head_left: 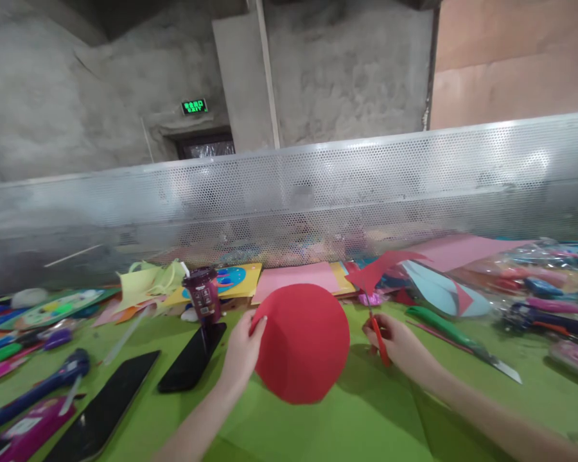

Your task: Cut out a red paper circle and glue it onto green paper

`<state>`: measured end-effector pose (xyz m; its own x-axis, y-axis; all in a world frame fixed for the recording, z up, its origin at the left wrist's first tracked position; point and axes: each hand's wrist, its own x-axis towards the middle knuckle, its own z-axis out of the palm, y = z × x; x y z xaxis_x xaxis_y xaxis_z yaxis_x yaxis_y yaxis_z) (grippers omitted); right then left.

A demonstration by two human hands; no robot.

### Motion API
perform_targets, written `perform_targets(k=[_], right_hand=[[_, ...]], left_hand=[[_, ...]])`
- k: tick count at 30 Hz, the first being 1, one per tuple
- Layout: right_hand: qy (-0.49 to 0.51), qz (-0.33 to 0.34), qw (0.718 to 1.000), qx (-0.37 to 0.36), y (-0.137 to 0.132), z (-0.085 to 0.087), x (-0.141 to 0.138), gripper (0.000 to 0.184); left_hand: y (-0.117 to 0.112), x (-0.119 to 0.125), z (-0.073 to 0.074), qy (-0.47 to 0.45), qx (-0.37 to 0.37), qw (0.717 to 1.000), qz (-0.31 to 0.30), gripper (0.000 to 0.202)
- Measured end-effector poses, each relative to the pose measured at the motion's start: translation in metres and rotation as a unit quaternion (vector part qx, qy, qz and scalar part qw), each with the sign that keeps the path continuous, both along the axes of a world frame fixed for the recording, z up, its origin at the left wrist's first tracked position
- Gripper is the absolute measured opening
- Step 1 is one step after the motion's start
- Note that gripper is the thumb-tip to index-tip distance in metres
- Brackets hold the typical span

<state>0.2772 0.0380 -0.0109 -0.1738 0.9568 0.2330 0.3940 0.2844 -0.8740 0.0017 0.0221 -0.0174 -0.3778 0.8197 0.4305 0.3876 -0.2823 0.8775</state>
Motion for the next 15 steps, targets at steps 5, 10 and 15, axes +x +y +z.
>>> perform_targets(k=[5,10,15], right_hand=[[0.0,-0.003,0.999,-0.053,0.0,-0.01,-0.001,0.021],[-0.02,-0.019,0.998,-0.048,-0.006,-0.009,-0.005,0.019],[0.027,-0.037,0.996,-0.074,-0.012,-0.005,-0.011,0.018]], left_hand=[[0.003,-0.003,-0.004,0.027,-0.027,0.999,-0.011,0.029],[0.0,0.003,-0.002,-0.024,-0.019,0.999,-0.017,0.031],[0.0,0.006,-0.003,-0.047,-0.031,0.998,-0.028,0.03]])
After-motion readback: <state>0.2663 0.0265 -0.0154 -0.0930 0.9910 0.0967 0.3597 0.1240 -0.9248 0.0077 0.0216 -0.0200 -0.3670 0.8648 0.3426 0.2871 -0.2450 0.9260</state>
